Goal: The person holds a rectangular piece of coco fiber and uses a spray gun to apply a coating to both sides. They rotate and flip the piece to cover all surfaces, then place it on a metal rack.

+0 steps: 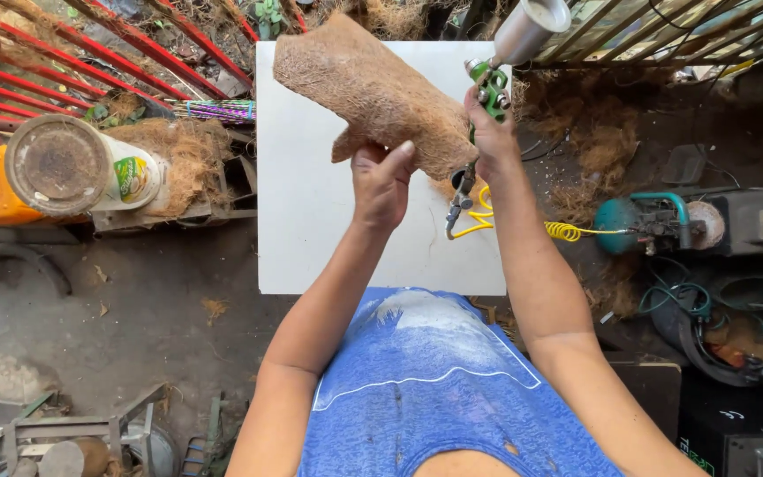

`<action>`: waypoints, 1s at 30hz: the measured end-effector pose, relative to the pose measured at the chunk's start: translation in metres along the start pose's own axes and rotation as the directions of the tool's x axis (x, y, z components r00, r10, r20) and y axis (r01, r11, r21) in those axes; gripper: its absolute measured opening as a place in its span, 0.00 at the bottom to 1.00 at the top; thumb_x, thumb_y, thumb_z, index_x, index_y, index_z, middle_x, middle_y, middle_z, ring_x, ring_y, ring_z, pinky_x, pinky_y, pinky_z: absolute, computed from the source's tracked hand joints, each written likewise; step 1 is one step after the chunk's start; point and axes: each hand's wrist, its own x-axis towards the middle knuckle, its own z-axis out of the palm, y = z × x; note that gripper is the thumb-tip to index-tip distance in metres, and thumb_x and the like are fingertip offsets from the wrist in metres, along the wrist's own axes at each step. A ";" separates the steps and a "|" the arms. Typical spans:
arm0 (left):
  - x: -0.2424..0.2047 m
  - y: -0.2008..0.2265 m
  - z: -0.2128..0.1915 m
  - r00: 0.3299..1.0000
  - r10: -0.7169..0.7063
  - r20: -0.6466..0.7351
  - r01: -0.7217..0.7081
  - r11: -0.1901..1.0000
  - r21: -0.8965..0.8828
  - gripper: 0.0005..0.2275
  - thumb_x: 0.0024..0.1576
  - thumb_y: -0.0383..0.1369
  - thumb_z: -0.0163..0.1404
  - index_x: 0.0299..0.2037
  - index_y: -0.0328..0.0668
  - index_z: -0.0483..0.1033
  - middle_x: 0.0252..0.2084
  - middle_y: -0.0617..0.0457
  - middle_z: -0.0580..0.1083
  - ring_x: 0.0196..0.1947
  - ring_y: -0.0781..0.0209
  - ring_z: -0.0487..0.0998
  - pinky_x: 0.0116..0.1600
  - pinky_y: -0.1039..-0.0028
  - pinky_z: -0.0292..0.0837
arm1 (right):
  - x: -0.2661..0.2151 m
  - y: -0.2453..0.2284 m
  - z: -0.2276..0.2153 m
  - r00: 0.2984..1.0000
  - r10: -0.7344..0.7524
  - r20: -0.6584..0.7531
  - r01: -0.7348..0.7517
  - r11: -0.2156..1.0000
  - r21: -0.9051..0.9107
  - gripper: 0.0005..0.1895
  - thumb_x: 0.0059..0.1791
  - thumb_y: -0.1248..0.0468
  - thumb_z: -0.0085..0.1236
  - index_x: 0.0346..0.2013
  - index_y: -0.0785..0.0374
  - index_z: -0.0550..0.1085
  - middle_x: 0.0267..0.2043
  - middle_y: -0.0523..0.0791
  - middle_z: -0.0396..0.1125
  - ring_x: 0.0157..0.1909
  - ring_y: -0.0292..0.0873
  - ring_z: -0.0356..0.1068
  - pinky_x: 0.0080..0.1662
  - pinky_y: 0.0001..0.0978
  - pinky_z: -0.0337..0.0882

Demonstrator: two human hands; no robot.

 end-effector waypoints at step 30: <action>0.012 0.109 -0.071 0.709 -0.569 0.417 0.614 0.789 0.032 0.30 0.54 0.39 0.54 0.67 0.38 0.61 0.60 0.44 0.71 0.59 0.45 0.71 0.60 0.55 0.69 | 0.016 -0.054 -0.063 0.420 -0.849 0.320 0.866 0.481 0.138 0.16 0.53 0.67 0.62 0.53 0.65 0.68 0.58 0.54 0.66 0.65 0.54 0.64 0.68 0.49 0.60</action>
